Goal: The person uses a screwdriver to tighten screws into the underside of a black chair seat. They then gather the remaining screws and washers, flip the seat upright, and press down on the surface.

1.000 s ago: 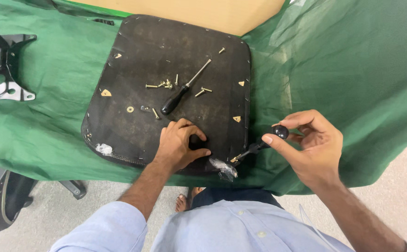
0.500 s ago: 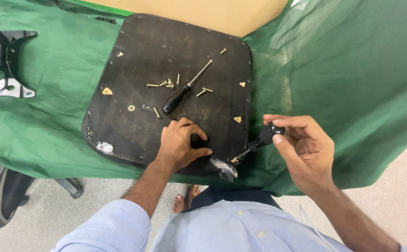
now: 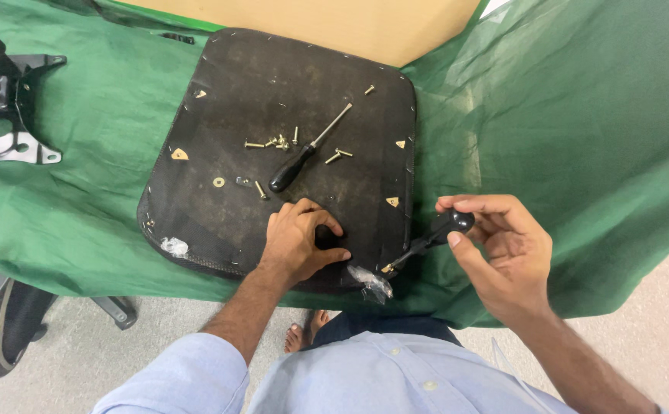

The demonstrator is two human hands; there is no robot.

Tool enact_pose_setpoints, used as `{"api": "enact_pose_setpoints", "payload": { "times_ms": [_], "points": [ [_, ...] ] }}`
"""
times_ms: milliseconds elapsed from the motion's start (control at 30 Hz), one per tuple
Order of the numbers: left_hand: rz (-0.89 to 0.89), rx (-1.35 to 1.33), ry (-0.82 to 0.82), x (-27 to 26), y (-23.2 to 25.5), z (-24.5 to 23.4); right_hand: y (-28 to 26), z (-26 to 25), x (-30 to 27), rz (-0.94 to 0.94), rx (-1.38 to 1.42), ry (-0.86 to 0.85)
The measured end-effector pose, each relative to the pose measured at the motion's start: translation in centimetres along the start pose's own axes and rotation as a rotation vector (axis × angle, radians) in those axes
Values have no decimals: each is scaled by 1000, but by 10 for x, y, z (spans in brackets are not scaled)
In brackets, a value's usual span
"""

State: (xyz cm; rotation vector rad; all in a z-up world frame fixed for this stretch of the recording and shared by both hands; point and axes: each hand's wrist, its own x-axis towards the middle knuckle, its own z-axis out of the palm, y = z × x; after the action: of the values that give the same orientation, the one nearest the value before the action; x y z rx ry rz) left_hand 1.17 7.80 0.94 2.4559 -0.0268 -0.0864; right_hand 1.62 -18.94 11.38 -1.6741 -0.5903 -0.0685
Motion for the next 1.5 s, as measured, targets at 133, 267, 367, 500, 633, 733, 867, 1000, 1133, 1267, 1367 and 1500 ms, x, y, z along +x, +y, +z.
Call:
{"api": "enact_pose_setpoints", "payload": {
  "times_ms": [133,267,367,500,633,733,867,1000,1133,1267,1367,1500],
  "points": [
    [-24,7,-14,2,0,0,6,3,-2,16,-27,46],
    [-20,0,-11,1,1,0,8,5,-4,-47,-165,73],
    [-22,6,-11,1,1,0,6,3,-1,-30,-46,9],
    [-14,9,-12,2,1,-1,3,2,-1,42,32,-24],
    [-28,4,-25,1,2,-1,8,5,0,-8,-48,21],
    [-41,13,-45,2,2,-2,9,8,1,-44,-144,62],
    [-15,10,-23,1,1,-1,6,4,1,19,-113,64],
    [-26,9,-29,1,0,0,7,-2,0,-27,-112,51],
    [-26,9,-37,1,0,-1,11,-4,-5,-100,-230,79],
    [-15,6,-27,1,0,0,10,0,-6,-88,-178,86],
    [-17,6,-23,2,-1,0,5,4,-2,-39,-106,69],
    [10,-13,9,1,-2,1,-2,5,0,21,-75,58]
  ]
}}
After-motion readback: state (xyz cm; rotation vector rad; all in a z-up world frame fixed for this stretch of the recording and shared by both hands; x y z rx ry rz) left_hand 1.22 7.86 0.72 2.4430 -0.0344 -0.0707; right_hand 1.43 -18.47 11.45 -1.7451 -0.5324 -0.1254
